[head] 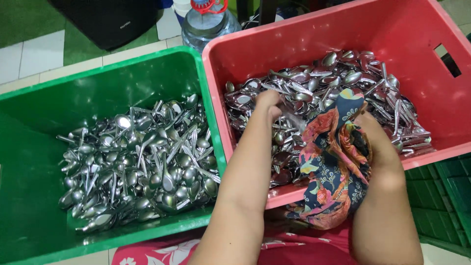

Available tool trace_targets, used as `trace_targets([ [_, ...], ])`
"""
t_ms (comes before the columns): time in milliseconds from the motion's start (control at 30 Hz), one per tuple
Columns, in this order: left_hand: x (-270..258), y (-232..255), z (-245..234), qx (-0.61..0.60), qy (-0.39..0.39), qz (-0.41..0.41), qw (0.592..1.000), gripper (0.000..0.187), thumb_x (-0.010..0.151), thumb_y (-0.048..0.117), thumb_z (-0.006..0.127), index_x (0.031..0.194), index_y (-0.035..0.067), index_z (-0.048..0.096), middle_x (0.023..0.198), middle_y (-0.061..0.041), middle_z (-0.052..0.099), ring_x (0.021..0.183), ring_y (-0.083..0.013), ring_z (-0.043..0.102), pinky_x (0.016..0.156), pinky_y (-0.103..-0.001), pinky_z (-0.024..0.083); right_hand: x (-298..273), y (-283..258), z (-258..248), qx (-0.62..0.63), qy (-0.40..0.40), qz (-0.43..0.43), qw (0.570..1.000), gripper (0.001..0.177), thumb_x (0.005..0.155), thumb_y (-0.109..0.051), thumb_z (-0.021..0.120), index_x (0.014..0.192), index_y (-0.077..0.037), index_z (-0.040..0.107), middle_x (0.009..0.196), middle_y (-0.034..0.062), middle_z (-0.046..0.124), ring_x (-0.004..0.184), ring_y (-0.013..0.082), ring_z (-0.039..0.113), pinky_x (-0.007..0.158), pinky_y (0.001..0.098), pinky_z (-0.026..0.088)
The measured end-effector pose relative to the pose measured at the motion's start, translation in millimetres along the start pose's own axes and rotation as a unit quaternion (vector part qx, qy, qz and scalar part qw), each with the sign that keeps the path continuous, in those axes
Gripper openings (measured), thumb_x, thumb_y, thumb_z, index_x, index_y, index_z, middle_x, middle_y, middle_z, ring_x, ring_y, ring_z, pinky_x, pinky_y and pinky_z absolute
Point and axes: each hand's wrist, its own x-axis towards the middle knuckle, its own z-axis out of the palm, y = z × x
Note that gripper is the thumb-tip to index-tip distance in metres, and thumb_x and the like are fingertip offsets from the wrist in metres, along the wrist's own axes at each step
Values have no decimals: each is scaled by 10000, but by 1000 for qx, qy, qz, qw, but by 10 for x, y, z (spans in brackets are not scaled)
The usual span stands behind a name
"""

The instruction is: Polishing stainless steel spoons with a cloth and transferring them from a red storage bin to a green bin.

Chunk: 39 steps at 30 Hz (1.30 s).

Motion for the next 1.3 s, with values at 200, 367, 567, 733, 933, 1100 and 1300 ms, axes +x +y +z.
trace_targets([
  [200,-915,657,83,-89,-63,223,969,261,833,-115,606,1035,43,558,878,-127,672,746,-255,684,588,-406,576,-82,-197,127,-80,58,60,993,469,1008,-390,620,1332,-51,620,1184,65,692,978,171,655,820,359,522],
  [367,-437,764,-273,-120,-110,162,973,178,862,-49,565,1037,-19,564,851,-162,652,674,-278,646,550,-408,562,-114,-169,136,-8,33,20,999,476,976,-358,639,1367,-90,592,1209,34,679,1013,153,656,843,335,529],
  [567,-1045,748,-379,25,30,183,982,400,881,-67,507,1244,90,449,952,-219,633,717,-326,631,615,-476,509,-292,-217,213,78,-36,-17,996,525,940,-330,646,1399,-84,581,1263,44,682,1057,169,673,907,339,544],
  [733,-255,561,-790,47,-23,271,961,460,839,-108,593,1283,5,549,1095,-165,658,914,-302,668,759,-517,589,-58,-70,58,71,-41,-34,996,484,970,-347,623,1378,-90,581,1249,34,684,1053,169,671,906,345,538],
  [933,-562,289,-787,322,273,229,877,521,817,-99,606,1298,60,484,1229,-196,637,1102,-325,661,938,-451,550,-161,-199,228,37,1,8,999,409,981,-346,603,1313,-107,616,1170,27,692,981,168,663,847,351,534],
  [1100,-1353,-9,-634,551,354,201,729,392,1047,217,487,1416,103,420,1374,-311,555,1196,-497,618,977,-562,531,-152,-197,255,62,-18,-15,998,428,960,-308,593,1352,-136,586,1179,9,684,972,165,666,828,357,550],
  [1300,-987,-194,-772,376,357,167,839,625,1144,468,372,1570,44,201,1331,-372,564,1159,-523,615,1000,-582,460,209,216,-42,33,30,42,998,475,978,-415,554,1336,-108,608,1108,60,680,912,218,643,811,410,518],
])
